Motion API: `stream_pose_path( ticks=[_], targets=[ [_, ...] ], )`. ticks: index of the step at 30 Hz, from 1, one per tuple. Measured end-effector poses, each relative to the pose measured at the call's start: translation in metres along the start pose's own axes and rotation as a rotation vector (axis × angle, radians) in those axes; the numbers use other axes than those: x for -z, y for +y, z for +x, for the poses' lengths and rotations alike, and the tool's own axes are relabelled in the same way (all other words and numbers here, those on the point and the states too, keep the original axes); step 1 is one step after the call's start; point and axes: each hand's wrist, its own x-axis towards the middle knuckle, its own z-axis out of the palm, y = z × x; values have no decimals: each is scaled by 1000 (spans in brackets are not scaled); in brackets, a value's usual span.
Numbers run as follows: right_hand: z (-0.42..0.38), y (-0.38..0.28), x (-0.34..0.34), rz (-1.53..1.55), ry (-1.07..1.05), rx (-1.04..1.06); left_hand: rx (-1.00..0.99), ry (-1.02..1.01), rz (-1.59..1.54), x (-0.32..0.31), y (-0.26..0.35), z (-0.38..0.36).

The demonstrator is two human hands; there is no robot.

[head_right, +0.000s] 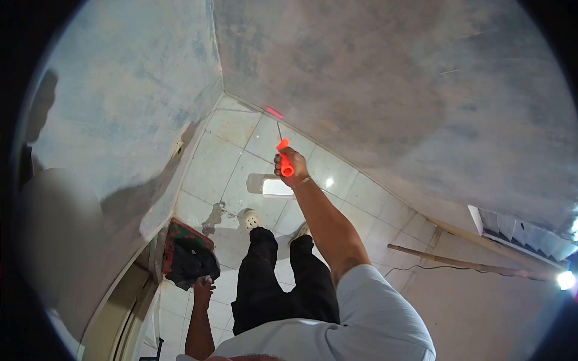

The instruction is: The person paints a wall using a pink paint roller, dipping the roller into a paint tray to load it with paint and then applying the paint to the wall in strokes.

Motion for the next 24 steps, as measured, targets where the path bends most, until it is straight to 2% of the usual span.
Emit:
stream_pose_path(
  ticks=[3,4,5,7,10,11,12,14,16,18,19,20,22,23,24],
  targets=[
    [-136,-36,-17,75,-169,68,48,35,-27,10,-41,17],
    [-191,-50,-23,97,-224,70,131,23,-37,15,-53,16],
    [-249,-61,-34,49,-183,92,211,10,-47,17,-58,17],
    [-352,-77,-49,39,-118,138,232,-39,8,16,-58,14],
    [-473,-66,-50,-19,17,162,84,-58,69,9,-31,7],
    [-503,-56,-42,-46,16,165,-177,-170,172,10,-43,34],
    [-526,-44,-34,7,-8,179,-440,-281,274,11,-57,65],
    [-564,-25,-19,5,-62,198,-71,-168,-24,-10,27,34],
    [-587,-10,-1,7,-124,212,-188,-167,9,-20,67,44],
    [-603,6,21,-113,-32,163,-264,-221,-134,-27,99,59],
    [-607,18,31,-93,-30,161,-267,-241,34,-26,108,85],
    [-605,32,44,-254,88,124,-270,-261,200,-24,120,108],
    [-595,52,78,-542,250,43,-280,-138,84,-32,184,22],
    [-589,60,94,-533,249,45,-284,-138,91,-32,185,27],
    [-581,67,107,-881,355,4,-309,-118,71,-32,186,33]
  ],
)
